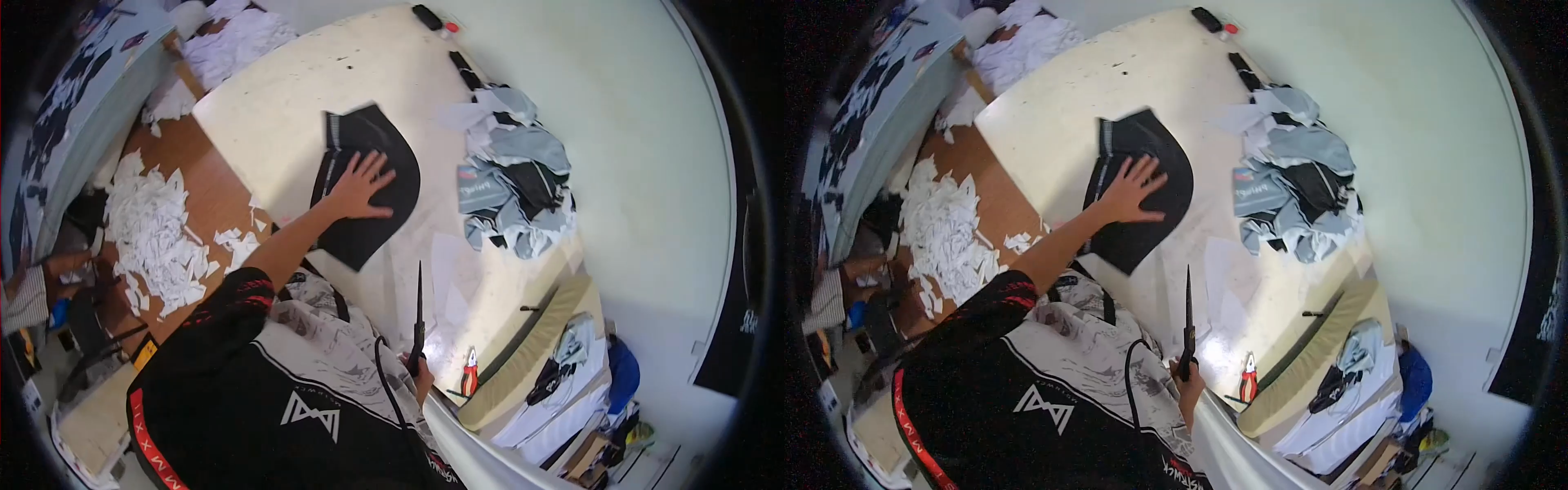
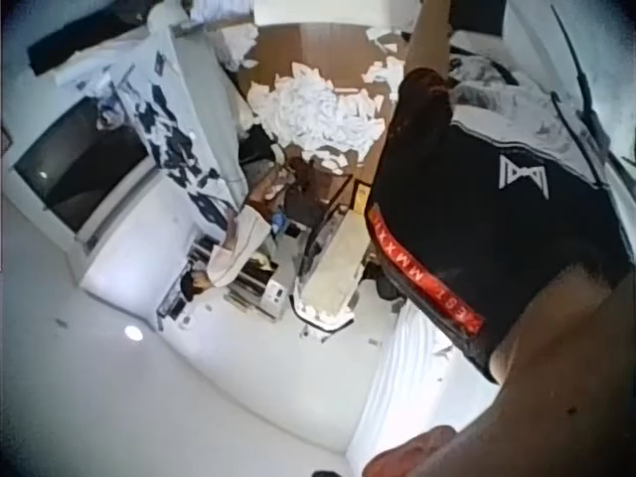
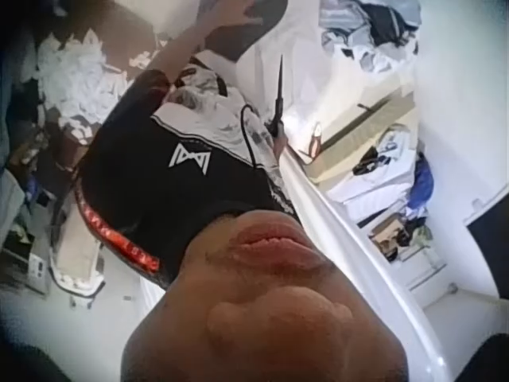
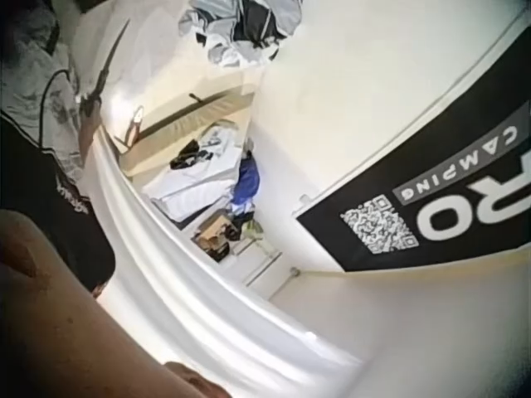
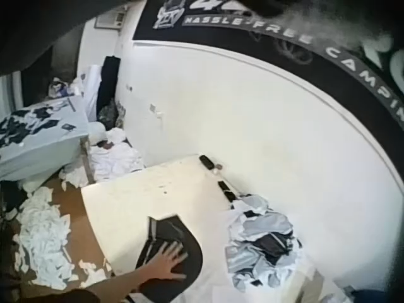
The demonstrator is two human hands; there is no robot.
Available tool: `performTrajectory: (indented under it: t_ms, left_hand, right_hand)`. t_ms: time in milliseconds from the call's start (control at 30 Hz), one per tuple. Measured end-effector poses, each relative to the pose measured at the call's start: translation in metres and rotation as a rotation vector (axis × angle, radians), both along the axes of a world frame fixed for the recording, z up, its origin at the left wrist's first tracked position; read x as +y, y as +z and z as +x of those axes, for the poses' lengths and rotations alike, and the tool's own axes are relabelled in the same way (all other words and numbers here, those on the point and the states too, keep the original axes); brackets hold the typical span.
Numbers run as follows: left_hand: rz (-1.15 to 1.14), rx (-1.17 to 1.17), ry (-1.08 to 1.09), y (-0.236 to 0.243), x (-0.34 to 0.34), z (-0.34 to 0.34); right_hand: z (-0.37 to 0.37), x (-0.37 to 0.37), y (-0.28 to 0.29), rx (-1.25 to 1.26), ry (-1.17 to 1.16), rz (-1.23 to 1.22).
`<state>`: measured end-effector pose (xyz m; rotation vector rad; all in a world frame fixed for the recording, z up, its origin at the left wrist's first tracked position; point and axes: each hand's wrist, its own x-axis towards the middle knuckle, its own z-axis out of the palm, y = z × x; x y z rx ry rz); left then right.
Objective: Cutting clothing components from fabric sheets using large scissors following printed patterns.
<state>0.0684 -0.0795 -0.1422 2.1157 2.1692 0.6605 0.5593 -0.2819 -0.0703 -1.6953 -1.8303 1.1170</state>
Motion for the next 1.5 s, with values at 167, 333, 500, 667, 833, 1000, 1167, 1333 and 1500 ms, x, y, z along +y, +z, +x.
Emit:
performTrajectory:
  t_ms: [167,333,500,667,833,1000,1167,1333,1500]
  left_hand:
    - [-0.03,-0.03,-0.434,0.05,-0.039,0.045]
    - [-0.216,-0.011,-0.22,0.027,-0.101,0.04]
    - [-0.267,0.038,-0.304,0.05,-0.113,-0.066]
    - [-0.148,0.132,0.071,0.03,-0.141,-0.112]
    - [-0.12,0.181,0.283,0.004,-0.136,-0.114]
    - [-0.152,0.207,0.256,0.012,-0.122,-0.168]
    - [-0.132,0.216,0.202,0.012,-0.107,-0.2]
    - [-0.133,0.235,0.162,0.018,-0.091,-0.208]
    - [-0.139,0.218,0.163,0.02,-0.089,-0.206]
  right_hand:
    - [0.003,-0.006,-0.02,0.559,-0.342,-0.392]
    - [0.003,0.0,0.004,0.005,-0.133,-0.426]
    - [-0.001,0.004,0.018,0.238,-0.169,-0.545]
    - [0.009,0.012,0.017,0.268,-0.127,-0.812]
    - [-0.004,0.052,0.034,0.33,-0.154,-1.025]
    - [-0.025,0.103,0.037,0.335,-0.023,-1.032]
    - [-0.062,0.158,0.036,0.099,0.204,-0.948]
    - [-0.08,0.198,0.014,0.267,0.249,-0.967]
    - [-0.107,0.231,0.008,0.271,0.292,-1.005]
